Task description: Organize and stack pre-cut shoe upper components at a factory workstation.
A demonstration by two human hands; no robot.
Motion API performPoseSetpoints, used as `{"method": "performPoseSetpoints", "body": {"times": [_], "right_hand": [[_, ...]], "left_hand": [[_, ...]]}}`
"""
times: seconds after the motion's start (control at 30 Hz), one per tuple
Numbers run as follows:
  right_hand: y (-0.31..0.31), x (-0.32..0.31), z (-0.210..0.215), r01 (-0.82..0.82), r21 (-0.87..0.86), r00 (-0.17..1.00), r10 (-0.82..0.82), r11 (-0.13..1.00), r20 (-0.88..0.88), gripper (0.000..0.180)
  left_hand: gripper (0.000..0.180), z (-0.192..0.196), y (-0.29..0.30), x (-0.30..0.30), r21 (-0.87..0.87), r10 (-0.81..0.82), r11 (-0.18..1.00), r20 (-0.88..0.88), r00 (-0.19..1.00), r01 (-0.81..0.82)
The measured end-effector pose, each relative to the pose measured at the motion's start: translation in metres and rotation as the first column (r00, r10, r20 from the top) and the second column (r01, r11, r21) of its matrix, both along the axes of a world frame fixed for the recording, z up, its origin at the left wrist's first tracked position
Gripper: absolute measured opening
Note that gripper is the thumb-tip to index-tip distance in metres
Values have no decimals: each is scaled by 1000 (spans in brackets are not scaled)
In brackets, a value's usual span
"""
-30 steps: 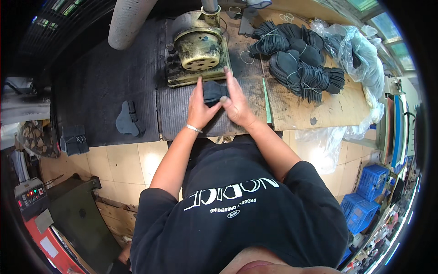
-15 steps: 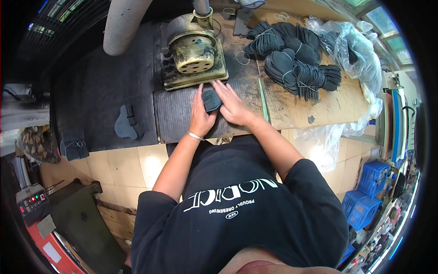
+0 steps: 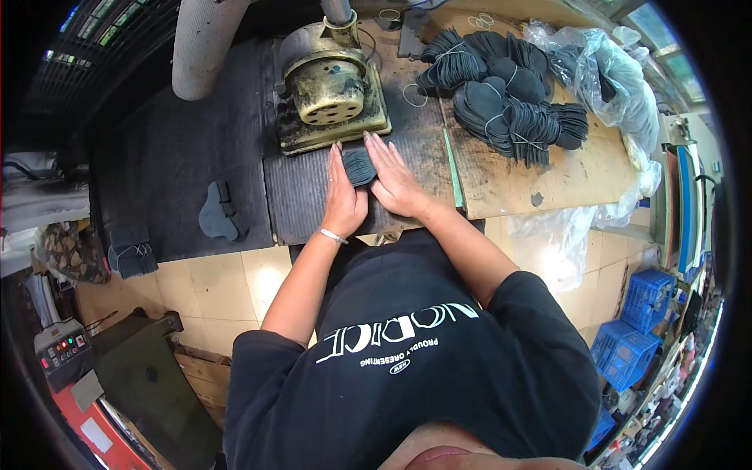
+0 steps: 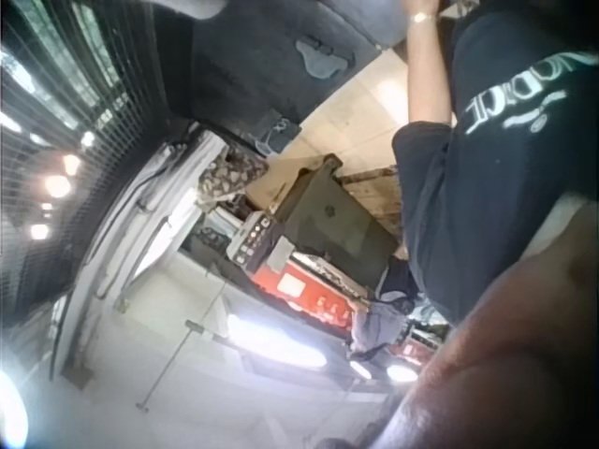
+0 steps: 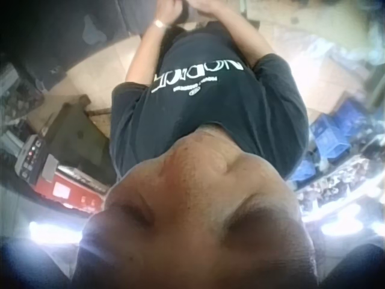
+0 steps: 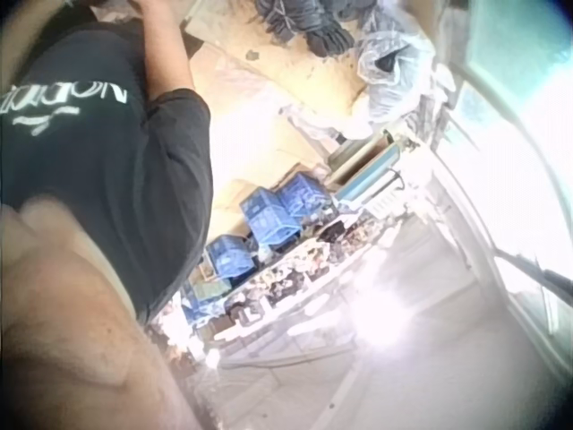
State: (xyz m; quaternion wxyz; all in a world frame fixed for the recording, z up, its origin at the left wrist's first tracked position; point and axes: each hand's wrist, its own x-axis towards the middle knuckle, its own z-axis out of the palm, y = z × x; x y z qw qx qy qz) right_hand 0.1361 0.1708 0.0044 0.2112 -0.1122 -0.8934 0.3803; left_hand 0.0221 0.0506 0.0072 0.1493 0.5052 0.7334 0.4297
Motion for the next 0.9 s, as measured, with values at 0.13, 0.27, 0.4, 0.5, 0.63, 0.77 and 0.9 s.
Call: {"method": "performPoseSetpoints", "body": {"times": [0.13, 0.27, 0.4, 0.5, 0.63, 0.77, 0.9], "right_hand": [[4, -1, -6, -9, 13, 999, 8, 1000, 35, 73], [25, 4, 9, -98, 67, 986, 88, 993, 139, 66], [46, 7, 30, -221, -41, 964, 225, 974, 143, 56], [42, 8, 61, -223, -313, 963, 259, 923, 79, 53], [30, 9, 60, -151, -762, 965, 261, 630, 24, 50], [27, 6, 53, -66, -944, 970, 245, 323, 16, 44], [20, 3, 50, -15, -981, 934, 353, 194, 56, 38]], "left_hand": [[82, -2, -2, -11, -31, -56, 998, -115, 992, 52], [78, 8, -10, -26, -74, -73, 995, -70, 995, 68], [74, 35, -10, -34, -70, -137, 988, 32, 990, 139], [73, 46, -18, -39, 123, -157, 987, 587, 794, 105], [58, 45, -42, -25, 19, -19, 1000, 949, 314, 2], [49, 31, -55, -31, 31, -28, 999, 977, 212, -13], [42, 17, -68, -41, 142, -148, 987, 985, 88, 70]]}}
